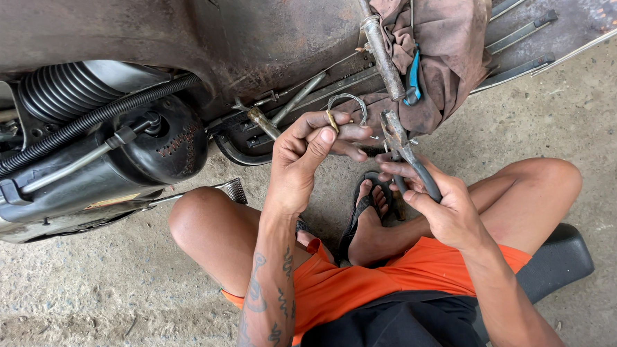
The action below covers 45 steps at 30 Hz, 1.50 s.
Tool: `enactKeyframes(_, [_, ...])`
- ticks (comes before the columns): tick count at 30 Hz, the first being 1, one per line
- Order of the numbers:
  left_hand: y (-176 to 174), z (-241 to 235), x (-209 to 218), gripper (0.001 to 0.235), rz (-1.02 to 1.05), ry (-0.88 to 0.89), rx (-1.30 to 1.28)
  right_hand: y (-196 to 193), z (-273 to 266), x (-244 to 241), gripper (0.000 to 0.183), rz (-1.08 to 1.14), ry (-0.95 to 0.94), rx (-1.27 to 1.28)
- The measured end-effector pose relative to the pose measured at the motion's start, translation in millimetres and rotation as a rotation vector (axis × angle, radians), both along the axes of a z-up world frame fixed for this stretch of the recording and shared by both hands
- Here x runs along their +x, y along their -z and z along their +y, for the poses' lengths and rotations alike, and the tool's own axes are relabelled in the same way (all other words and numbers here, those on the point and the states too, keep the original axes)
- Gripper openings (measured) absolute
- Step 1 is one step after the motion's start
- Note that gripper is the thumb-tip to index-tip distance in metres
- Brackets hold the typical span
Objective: The person sits on the ground next to a motorcycle and works on a small brass fitting and a coiled metal wire. They use pliers to manipulate the fitting and then attempt to insert the wire into it.
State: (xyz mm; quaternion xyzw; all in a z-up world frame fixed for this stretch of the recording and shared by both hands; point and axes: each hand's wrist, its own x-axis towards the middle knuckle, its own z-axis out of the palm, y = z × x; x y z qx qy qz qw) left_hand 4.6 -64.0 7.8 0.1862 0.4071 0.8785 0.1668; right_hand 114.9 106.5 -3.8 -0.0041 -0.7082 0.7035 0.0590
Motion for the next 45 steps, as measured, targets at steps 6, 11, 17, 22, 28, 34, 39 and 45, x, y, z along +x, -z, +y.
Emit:
enactKeyframes(6, [-9.5, -3.1, 0.8, 0.015, -0.016, 0.045, 0.063, -9.4, -4.2, -2.5, 0.037, 0.017, -0.005, -0.058])
enactKeyframes(11, [2.2, -4.3, -3.8, 0.014, 0.004, -0.015, -0.053, -7.7, 8.7, -4.2, 0.031, -0.001, 0.110, -0.080])
enactKeyframes(17, [0.9, 1.3, -3.6, 0.008, -0.013, -0.176, -0.336, 34.0, 84.7, -39.4, 0.022, -0.076, 0.593, 0.638])
enactKeyframes(22, [19.0, 9.2, -13.5, 0.009, -0.035, -0.303, -0.466, 95.6, 156.2, -88.7, 0.019, 0.047, 0.729, 1.161])
enactKeyframes(28, [27.5, 13.3, -17.3, 0.007, -0.151, -0.250, -0.580, 104.8, 150.6, -114.7, 0.017, -0.247, 0.549, 1.345])
enactKeyframes(34, [28.9, 11.3, -19.5, 0.008, -0.100, -0.346, -0.541, 100.6, 138.9, -100.9, 0.030, -0.147, 0.636, 1.216])
enactKeyframes(39, [21.8, 18.6, -14.9, 0.006, -0.089, -0.287, -0.586, 68.7, 84.3, -73.1, 0.014, 0.403, 0.644, 0.942])
enactKeyframes(45, [23.9, 33.9, -6.7, 0.010, 0.081, -0.136, -0.574, 19.2, 18.6, -59.1, 0.025, 0.209, 0.206, 0.407])
